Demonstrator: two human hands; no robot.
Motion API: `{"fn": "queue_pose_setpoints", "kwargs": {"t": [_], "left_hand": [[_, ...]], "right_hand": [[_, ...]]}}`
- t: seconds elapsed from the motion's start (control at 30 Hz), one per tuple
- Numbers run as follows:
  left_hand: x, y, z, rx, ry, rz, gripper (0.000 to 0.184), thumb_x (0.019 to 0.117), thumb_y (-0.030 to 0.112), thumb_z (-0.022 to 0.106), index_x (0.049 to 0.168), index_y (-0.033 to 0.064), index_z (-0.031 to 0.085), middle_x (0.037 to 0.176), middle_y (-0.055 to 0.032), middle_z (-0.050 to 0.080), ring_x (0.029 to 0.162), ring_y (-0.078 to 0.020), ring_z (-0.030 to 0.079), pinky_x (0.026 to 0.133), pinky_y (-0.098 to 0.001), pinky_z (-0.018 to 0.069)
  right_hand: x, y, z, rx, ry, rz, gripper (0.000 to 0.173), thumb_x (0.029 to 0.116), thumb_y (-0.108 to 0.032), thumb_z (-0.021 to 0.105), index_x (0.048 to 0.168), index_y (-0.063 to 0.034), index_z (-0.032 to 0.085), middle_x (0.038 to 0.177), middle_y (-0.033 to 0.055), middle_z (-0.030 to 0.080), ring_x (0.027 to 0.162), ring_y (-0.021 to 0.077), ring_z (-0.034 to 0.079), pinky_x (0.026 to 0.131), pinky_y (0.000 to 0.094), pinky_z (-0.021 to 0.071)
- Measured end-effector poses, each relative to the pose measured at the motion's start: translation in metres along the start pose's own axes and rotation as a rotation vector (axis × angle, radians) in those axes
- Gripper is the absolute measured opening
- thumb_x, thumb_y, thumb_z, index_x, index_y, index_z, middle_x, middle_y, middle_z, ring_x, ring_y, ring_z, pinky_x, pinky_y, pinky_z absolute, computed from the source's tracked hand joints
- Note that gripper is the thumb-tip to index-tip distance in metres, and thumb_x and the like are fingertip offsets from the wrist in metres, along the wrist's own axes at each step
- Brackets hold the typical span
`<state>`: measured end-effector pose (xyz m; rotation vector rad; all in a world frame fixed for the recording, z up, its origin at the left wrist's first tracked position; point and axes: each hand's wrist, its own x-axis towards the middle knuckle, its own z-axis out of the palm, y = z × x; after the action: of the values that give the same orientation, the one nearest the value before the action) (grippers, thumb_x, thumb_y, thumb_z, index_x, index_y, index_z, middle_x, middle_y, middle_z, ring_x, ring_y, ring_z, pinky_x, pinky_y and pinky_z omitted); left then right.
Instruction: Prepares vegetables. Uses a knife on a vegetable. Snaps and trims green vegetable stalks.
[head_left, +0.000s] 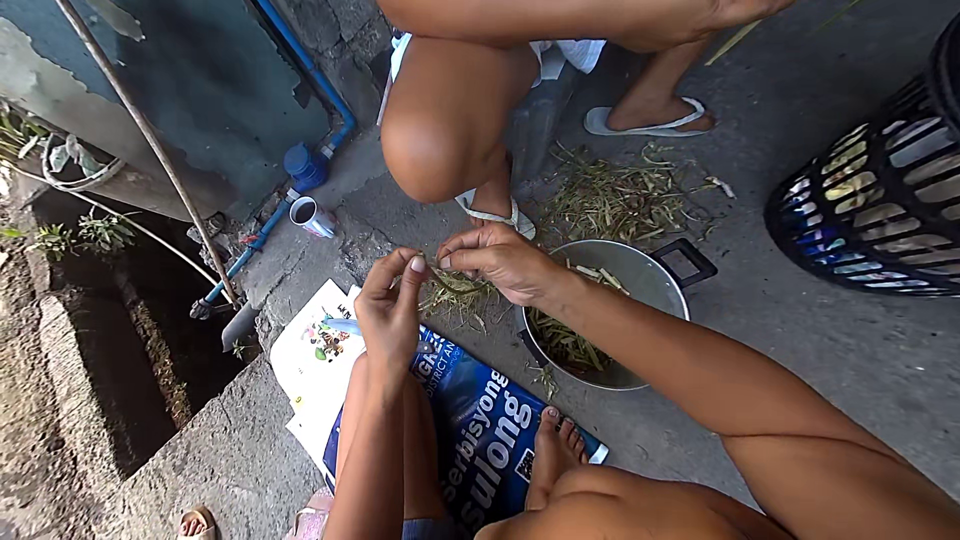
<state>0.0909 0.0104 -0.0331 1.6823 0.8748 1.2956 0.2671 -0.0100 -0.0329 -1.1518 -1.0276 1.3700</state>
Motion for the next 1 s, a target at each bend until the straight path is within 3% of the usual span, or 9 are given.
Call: {"fn": "queue_pose_setpoints", "kwargs": {"t": [0.13,0.27,0.37,0.43,0.47,0.63,0.8,0.9,1.0], "left_hand": [[0.007,0.000,-0.017,-0.090,0.076,-0.073,0.015,0.1016,0.006,0.059,0.108,0.0058,0.073,0.098,0.0026,0.073,0.086,-0.0078,0.070,0.084,-0.0285,0.0608],[0.012,-0.004,-0.039,-0.075,0.150,-0.068,0.016,0.1031,0.007,0.056,0.108,0.0086,0.072,0.097,0.0054,0.071,0.086,-0.0055,0.068,0.082,-0.0260,0.0586],[0.016,-0.003,-0.055,-0.068,0.226,-0.028,0.018,0.1048,0.008,0.052,0.107,0.0107,0.070,0.096,0.0071,0.070,0.086,-0.0042,0.066,0.082,-0.0250,0.0576],[0.018,-0.001,-0.069,-0.053,0.289,0.002,0.019,0.1062,0.009,0.049,0.109,0.0110,0.068,0.098,0.0077,0.069,0.087,-0.0031,0.066,0.081,-0.0234,0.0572],[0.019,0.001,-0.077,-0.047,0.318,0.013,0.019,0.1070,0.009,0.048,0.110,0.0115,0.067,0.098,0.0082,0.069,0.086,-0.0022,0.065,0.080,-0.0218,0.0567],[0.022,0.006,-0.116,-0.092,0.425,0.022,0.025,0.1098,0.009,0.039,0.106,0.0132,0.063,0.093,0.0077,0.068,0.080,-0.0018,0.065,0.073,-0.0183,0.0559],[0.020,0.011,-0.140,-0.095,0.502,-0.004,0.028,0.1114,0.009,0.034,0.106,0.0116,0.061,0.089,0.0060,0.070,0.073,-0.0031,0.067,0.069,-0.0187,0.0576],[0.019,0.008,-0.137,-0.064,0.441,-0.018,0.027,0.1105,0.010,0.035,0.107,0.0143,0.061,0.089,0.0089,0.068,0.075,-0.0008,0.065,0.071,-0.0175,0.0564],[0.017,0.002,-0.122,-0.025,0.318,-0.053,0.023,0.1084,0.010,0.043,0.110,0.0170,0.064,0.096,0.0114,0.068,0.082,-0.0008,0.065,0.077,-0.0199,0.0566]], "right_hand": [[0.013,0.016,-0.006,-0.117,0.017,0.047,0.011,0.0938,-0.004,0.069,0.084,-0.0053,0.075,0.079,0.0011,0.068,0.070,0.0061,0.057,0.063,0.0249,0.0450],[0.030,0.044,-0.020,-0.322,0.055,0.145,0.008,0.0932,-0.007,0.071,0.087,-0.0029,0.075,0.079,0.0058,0.067,0.068,0.0108,0.055,0.062,0.0314,0.0443],[0.046,0.068,-0.039,-0.580,0.068,0.209,0.013,0.0938,-0.011,0.071,0.091,0.0018,0.074,0.082,0.0156,0.065,0.072,0.0251,0.058,0.067,0.0462,0.0478],[0.057,0.083,-0.058,-0.803,0.053,0.250,0.019,0.0946,-0.014,0.069,0.093,0.0039,0.074,0.094,0.0231,0.069,0.091,0.0385,0.066,0.080,0.0605,0.0509],[0.061,0.089,-0.067,-0.894,0.046,0.284,0.021,0.0951,-0.016,0.067,0.092,0.0041,0.074,0.097,0.0246,0.069,0.097,0.0414,0.065,0.084,0.0631,0.0496],[0.070,0.105,-0.100,-1.109,0.122,0.463,0.023,0.0948,-0.015,0.065,0.100,0.0057,0.072,0.108,0.0284,0.068,0.108,0.0460,0.064,0.089,0.0649,0.0491],[0.067,0.097,-0.119,-1.206,0.216,0.545,0.025,0.0940,-0.015,0.066,0.091,0.0098,0.067,0.110,0.0305,0.067,0.113,0.0465,0.062,0.091,0.0631,0.0472],[0.070,0.094,-0.127,-1.152,0.252,0.582,0.024,0.0959,-0.015,0.063,0.096,0.0073,0.070,0.110,0.0295,0.068,0.111,0.0466,0.064,0.088,0.0650,0.0487],[0.075,0.083,-0.122,-1.077,0.161,0.525,0.024,0.0977,-0.015,0.064,0.108,0.0058,0.071,0.113,0.0307,0.067,0.113,0.0471,0.063,0.092,0.0663,0.0470]]}}
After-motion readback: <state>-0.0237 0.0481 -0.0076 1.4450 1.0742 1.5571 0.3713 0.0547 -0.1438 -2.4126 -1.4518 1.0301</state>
